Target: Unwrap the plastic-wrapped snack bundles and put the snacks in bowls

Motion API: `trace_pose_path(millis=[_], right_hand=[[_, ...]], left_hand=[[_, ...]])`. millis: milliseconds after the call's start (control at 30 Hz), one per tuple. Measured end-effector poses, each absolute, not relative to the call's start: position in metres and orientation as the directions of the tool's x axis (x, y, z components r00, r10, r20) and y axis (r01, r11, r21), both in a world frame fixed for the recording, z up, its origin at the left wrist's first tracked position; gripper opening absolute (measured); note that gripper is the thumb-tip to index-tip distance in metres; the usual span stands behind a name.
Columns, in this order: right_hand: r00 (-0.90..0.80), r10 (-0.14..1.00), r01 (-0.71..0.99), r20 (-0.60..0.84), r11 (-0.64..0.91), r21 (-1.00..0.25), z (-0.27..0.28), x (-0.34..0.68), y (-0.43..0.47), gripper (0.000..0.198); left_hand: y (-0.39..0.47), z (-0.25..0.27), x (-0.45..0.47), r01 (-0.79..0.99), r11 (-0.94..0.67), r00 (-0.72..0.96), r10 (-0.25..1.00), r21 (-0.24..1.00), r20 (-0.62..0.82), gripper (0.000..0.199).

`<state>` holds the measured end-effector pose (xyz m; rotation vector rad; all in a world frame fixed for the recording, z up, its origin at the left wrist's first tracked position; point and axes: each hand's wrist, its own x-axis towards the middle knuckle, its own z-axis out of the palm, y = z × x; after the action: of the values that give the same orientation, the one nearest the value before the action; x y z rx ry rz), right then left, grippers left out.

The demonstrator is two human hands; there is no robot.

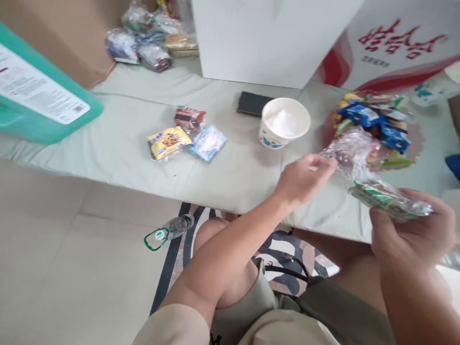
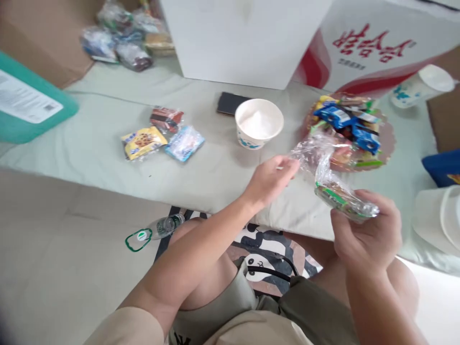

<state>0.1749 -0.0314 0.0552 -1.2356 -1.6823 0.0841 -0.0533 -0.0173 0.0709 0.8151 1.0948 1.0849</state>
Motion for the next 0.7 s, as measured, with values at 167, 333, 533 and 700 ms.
trace_pose_path(millis=[167,333,533,700], right_hand=[[-0.227,0.684,0.679,0.693,0.622,-0.391,0.065,0.186,-0.053,0.053],[-0.444,0.694,0.485,0.567,0.718,-0.500,0.059,0.195,-0.038,0.051],[-0.323,0.763,0.472,0.560,0.643,-0.603,0.040,0.196,-0.010,0.027],[-0.268,0.853,0.674,0.447,0.498,-0.545,0.052,0.224,0.003,0.025]], left_hand=[[-0.018,0.059,-0.019,-0.153,0.236,0.162,0.964,0.960,-0.211,0.043],[-0.005,0.047,-0.001,-0.290,0.228,0.502,0.863,0.930,-0.055,0.039],[0.004,0.030,0.001,-0.102,-0.038,0.517,0.852,0.994,0.086,0.058],[0.012,0.018,-0.007,0.361,-0.388,0.383,0.891,0.848,0.244,0.035]])
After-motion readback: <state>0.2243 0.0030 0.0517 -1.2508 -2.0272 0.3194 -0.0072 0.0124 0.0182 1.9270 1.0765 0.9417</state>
